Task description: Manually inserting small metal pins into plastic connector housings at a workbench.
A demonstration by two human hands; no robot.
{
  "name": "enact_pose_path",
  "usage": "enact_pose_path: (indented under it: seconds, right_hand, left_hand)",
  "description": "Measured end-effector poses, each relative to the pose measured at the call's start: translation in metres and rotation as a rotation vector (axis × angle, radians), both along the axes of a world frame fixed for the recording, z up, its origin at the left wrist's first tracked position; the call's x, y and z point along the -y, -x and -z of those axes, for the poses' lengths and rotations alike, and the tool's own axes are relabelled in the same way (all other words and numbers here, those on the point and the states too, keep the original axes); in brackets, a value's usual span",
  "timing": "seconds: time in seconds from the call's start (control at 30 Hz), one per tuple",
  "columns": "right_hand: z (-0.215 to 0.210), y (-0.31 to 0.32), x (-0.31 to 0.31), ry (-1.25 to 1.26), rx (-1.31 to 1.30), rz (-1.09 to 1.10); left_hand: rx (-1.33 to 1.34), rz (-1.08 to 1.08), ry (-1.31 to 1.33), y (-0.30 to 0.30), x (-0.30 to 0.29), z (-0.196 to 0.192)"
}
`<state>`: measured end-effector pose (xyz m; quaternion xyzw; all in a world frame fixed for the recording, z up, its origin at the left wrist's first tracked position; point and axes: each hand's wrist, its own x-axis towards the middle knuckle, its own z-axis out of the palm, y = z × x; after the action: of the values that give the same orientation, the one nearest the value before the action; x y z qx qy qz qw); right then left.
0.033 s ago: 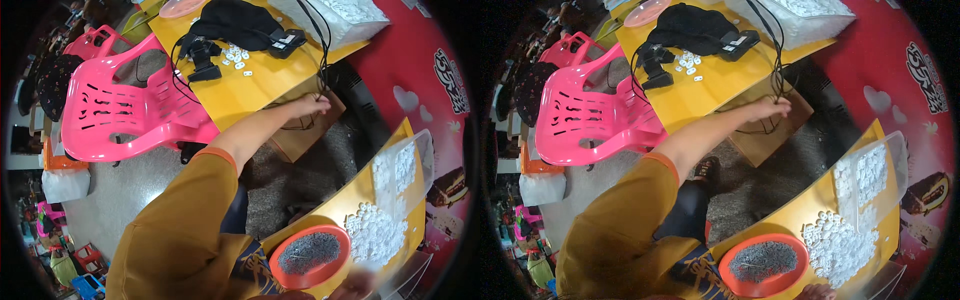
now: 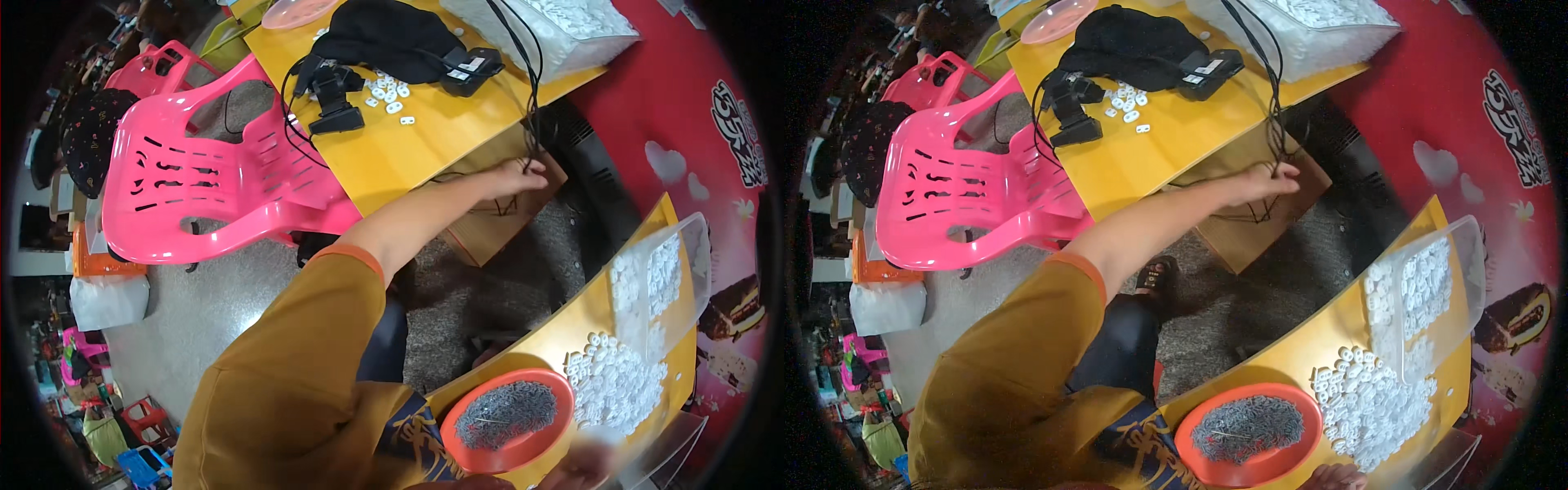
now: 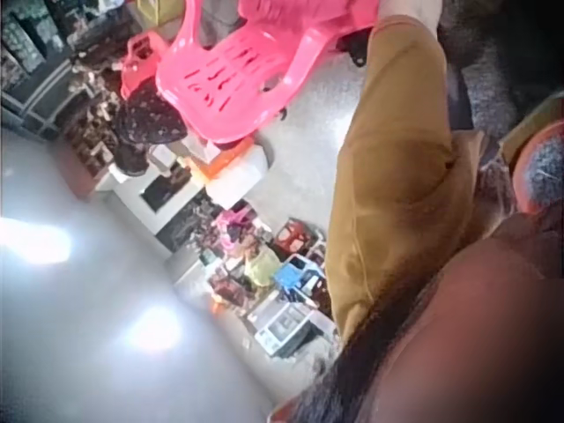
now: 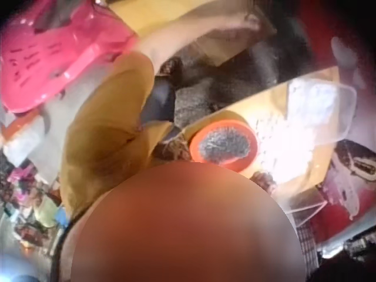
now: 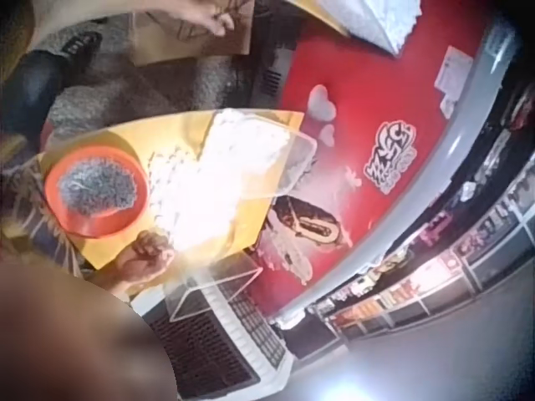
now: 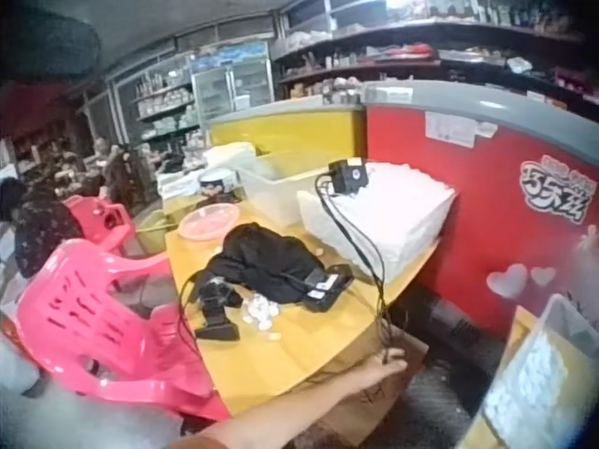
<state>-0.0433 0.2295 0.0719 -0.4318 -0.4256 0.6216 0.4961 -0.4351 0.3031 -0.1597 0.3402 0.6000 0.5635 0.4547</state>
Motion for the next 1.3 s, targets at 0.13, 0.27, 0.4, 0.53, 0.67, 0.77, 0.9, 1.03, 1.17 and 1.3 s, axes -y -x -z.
enact_pose_path:
  seconds: [0.13,0.27,0.4,0.53,0.67,0.77,0.9,1.03,1.17,1.3]
  right_hand:
    - [0.007,0.003,-0.004,0.066,-0.057,-0.082]
    - [0.006,0.006,-0.003,0.030,-0.033,-0.094]
    - [0.007,0.005,-0.003,0.036,-0.016,-0.064]
    - [0.006,0.007,-0.002,0.010,-0.043,-0.111]
    - [0.005,0.005,-0.009,0.034,-0.059,-0.147]
    - [0.007,0.008,-0.013,0.049,-0.080,-0.159]
    - [0.006,0.003,-0.015,0.036,-0.063,-0.140]
    - [0.008,0.005,-0.015,0.051,-0.084,-0.125]
    - [0.010,0.003,-0.019,0.081,-0.057,-0.115]
    - [0.005,0.004,-0.020,0.081,-0.019,-0.047]
  left_hand:
    - [-0.428,-0.605,0.019,0.005,-0.019,0.000]
    - [-0.506,-0.978,0.168,0.015,-0.028,-0.002]
    - [-0.236,-0.414,0.094,0.008,-0.009,0.003]
    - [-0.159,-0.289,0.018,-0.030,0.023,-0.008]
    - [0.245,-0.244,-0.004,-0.062,0.087,-0.098]
    - [0.349,-0.252,0.060,-0.053,0.141,-0.169]
    - [-0.418,-0.201,0.295,-0.002,0.161,-0.269]
    - [-0.987,-0.089,0.416,0.110,0.146,-0.331]
    - [-2.445,-0.096,0.465,0.120,0.091,-0.404]
    - [-2.423,-0.465,0.661,0.167,0.016,-0.411]
